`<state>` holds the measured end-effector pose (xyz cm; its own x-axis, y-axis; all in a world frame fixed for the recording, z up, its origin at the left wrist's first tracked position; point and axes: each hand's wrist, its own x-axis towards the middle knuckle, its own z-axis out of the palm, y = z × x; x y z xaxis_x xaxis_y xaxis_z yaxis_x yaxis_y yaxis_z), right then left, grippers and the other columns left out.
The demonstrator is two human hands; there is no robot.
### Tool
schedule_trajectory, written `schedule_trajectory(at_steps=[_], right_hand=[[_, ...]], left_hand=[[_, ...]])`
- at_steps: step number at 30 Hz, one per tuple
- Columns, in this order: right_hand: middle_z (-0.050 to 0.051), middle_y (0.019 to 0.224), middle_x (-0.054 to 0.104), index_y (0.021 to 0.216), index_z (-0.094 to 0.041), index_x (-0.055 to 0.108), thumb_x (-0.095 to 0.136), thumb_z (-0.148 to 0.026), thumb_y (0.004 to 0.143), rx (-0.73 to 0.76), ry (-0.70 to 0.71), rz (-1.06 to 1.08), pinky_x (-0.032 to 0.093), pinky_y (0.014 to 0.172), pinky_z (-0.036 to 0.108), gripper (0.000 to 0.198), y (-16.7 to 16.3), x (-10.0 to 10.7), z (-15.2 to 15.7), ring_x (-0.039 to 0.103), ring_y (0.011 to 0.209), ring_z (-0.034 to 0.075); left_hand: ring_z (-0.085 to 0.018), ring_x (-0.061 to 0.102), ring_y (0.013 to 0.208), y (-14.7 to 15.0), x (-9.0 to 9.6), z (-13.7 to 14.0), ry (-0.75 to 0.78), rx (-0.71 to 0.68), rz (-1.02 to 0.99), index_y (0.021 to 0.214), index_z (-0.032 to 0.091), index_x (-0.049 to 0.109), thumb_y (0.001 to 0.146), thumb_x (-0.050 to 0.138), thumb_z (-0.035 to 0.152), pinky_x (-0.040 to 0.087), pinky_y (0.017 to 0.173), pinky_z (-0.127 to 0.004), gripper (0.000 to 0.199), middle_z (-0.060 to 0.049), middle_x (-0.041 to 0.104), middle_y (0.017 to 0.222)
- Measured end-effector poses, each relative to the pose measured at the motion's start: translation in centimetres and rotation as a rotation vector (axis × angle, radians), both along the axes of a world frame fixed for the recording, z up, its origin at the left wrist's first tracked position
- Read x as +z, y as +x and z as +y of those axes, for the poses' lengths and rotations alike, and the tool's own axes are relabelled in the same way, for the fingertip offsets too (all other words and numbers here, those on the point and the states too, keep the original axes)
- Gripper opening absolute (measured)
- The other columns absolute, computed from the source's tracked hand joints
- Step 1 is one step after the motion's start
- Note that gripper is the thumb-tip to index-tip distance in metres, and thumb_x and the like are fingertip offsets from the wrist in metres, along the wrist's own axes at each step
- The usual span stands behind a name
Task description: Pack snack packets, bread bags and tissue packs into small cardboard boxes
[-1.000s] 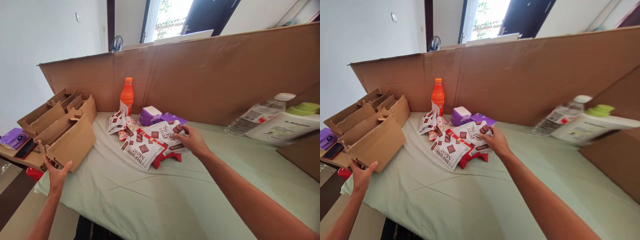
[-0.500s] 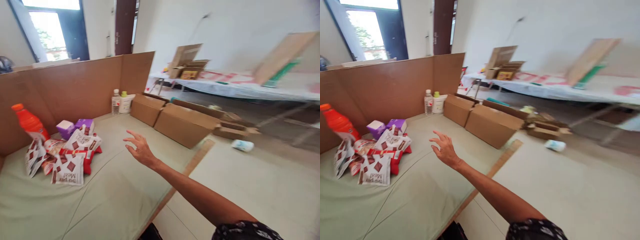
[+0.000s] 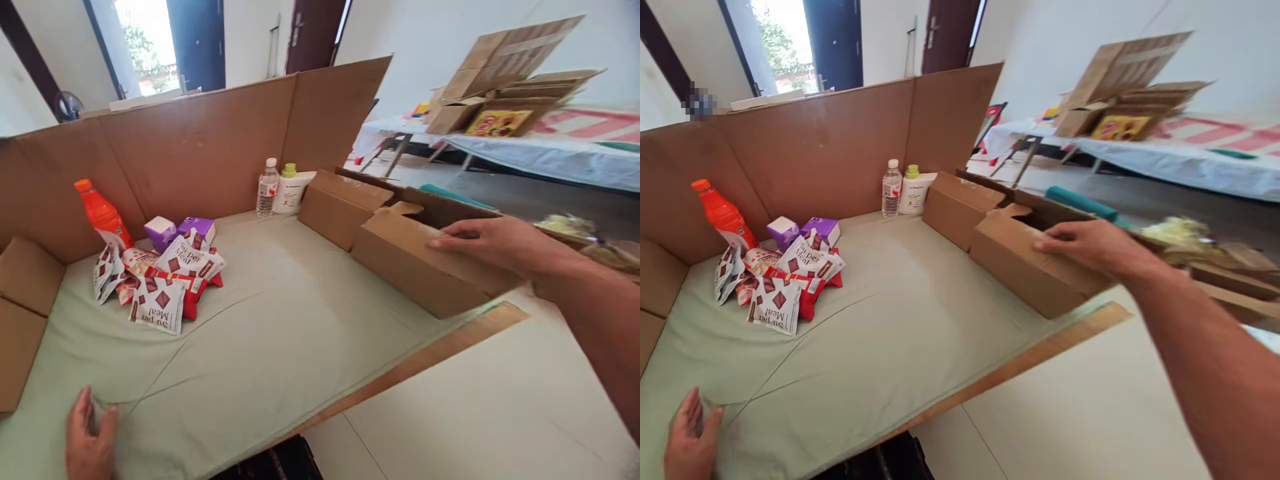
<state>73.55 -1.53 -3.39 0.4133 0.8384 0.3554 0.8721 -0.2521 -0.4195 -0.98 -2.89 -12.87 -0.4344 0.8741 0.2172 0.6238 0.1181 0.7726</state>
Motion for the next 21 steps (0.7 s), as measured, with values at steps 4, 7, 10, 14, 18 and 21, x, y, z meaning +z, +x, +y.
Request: schedule_trajectory(at_steps=[4, 7, 10, 14, 18, 21], right_hand=[[-0.001, 0.063, 0.065, 0.073, -0.031, 0.07, 0.068, -0.051, 0.088, 0.15, 0.013, -0.141, 0.037, 0.043, 0.032, 0.025, -4.8, 0.9, -1.4, 0.056, 0.049, 0.021], [0.004, 0.087, 0.074, 0.084, -0.031, 0.07, 0.051, -0.045, 0.096, 0.306, 0.056, -0.286, 0.051, 0.057, 0.043, 0.027, -12.4, 3.3, -2.8, 0.069, 0.075, 0.032], [0.006, 0.085, 0.073, 0.087, -0.027, 0.07, 0.046, -0.034, 0.102, 0.639, 0.018, -0.243, 0.053, 0.065, 0.039, 0.029, -21.3, 5.4, -3.8, 0.07, 0.076, 0.026], [0.006, 0.083, 0.071, 0.087, -0.021, 0.07, 0.044, -0.019, 0.105, 1.063, 0.017, -0.233, 0.047, 0.068, 0.028, 0.031, -31.1, 6.3, -5.5, 0.065, 0.073, 0.016], [0.003, 0.076, 0.066, 0.083, -0.019, 0.067, 0.044, -0.011, 0.104, 1.345, -0.022, -0.165, 0.043, 0.069, 0.027, 0.033, -35.9, 7.4, -6.6, 0.058, 0.07, 0.014], [0.004, 0.08, 0.067, 0.088, -0.019, 0.069, 0.044, -0.022, 0.108, 1.488, -0.171, 0.011, 0.045, 0.07, 0.026, 0.033, -36.6, 8.9, -6.0, 0.06, 0.074, 0.014]], left_hand=[[-0.041, 0.06, 0.126, 3.9, 1.0, 0.0, 0.07, -0.131, 0.047, 0.135, 0.023, 0.06, 0.083, 0.063, 0.057, 0.048, 0.11, -0.063, 0.062, -0.015, 0.05, 0.152], [-0.036, 0.054, 0.136, 6.7, 2.2, 0.0, 0.206, -0.381, 0.16, 0.134, 0.029, 0.061, 0.09, 0.064, 0.045, 0.043, 0.116, -0.06, 0.047, -0.011, 0.053, 0.15], [-0.035, 0.044, 0.146, 9.2, 2.9, -0.4, 0.255, -0.652, 0.162, 0.151, 0.032, 0.044, 0.091, 0.069, 0.038, 0.04, 0.118, -0.06, 0.065, -0.013, 0.042, 0.159], [-0.043, 0.023, 0.156, 10.6, 3.3, -0.9, 0.15, -0.94, 0.027, 0.165, 0.031, 0.004, 0.079, 0.083, 0.049, 0.029, 0.122, -0.068, 0.119, -0.019, 0.013, 0.171], [-0.044, 0.006, 0.159, 8.3, 3.9, -1.9, 0.034, -1.054, -0.182, 0.164, 0.034, -0.01, 0.074, 0.083, 0.062, 0.019, 0.125, -0.068, 0.133, -0.016, -0.002, 0.174], [-0.042, 0.006, 0.159, 6.4, 3.8, -2.9, -0.045, -1.048, -0.278, 0.163, 0.036, -0.014, 0.071, 0.084, 0.066, 0.014, 0.126, -0.067, 0.137, -0.014, 0.0, 0.175]])
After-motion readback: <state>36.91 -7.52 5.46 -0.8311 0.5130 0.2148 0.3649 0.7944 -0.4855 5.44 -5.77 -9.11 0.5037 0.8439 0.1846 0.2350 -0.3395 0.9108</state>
